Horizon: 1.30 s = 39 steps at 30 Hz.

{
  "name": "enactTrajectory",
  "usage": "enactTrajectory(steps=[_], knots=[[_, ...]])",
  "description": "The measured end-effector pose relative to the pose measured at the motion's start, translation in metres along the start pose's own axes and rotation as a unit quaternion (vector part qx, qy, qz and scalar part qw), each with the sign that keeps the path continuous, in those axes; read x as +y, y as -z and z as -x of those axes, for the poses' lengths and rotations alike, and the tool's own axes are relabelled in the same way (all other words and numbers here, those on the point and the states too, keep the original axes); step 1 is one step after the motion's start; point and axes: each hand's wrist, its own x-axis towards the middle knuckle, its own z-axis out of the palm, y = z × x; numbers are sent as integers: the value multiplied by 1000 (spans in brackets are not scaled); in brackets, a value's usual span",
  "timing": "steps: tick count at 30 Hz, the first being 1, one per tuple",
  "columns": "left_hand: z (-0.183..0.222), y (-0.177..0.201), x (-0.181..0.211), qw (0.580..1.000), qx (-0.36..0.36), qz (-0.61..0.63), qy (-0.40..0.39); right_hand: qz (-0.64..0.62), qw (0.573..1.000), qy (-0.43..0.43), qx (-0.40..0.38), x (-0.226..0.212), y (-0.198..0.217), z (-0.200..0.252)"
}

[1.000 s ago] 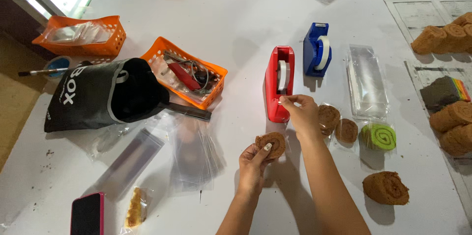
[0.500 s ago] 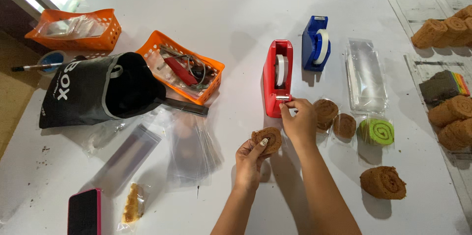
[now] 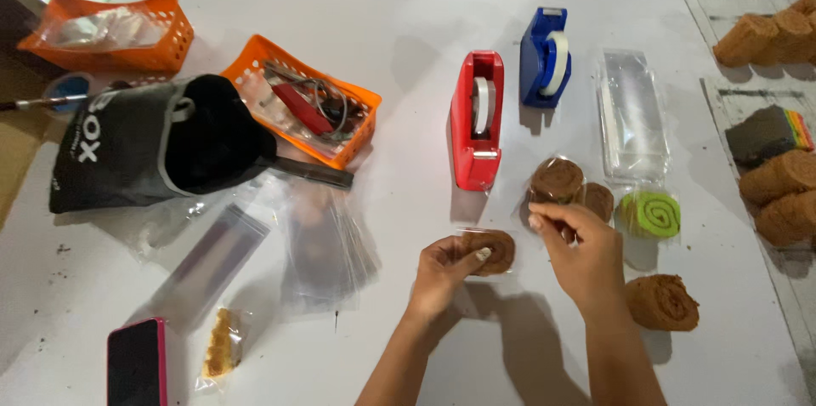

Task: The person wraps individual slices of green and brown cake rolls in plastic film, securing each with a piece of tape from a dispenser, and places them onto the table.

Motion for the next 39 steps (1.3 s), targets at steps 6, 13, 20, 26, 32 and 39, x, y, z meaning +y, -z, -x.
enactTrajectory(steps=[6, 13, 20, 26, 32, 39], knots=[[-12, 14, -46, 986, -134, -101, -16, -55, 997, 58, -23, 29, 13, 45], [8, -12, -17, 971, -180, -155, -7, -92, 996, -4, -15, 35, 10, 52], [11, -11, -8, 978, -161, -130, 2, -142, 989, -17, -22, 24, 7, 52], [10, -16, -7, 980, -153, -126, -10, -128, 990, -42, -45, 37, -7, 53], [24, -23, 21, 987, -139, -81, -16, -73, 996, -27, -31, 28, -8, 54], [8, -5, -9, 982, -166, -78, -41, -65, 998, -13, -21, 31, -11, 52]])
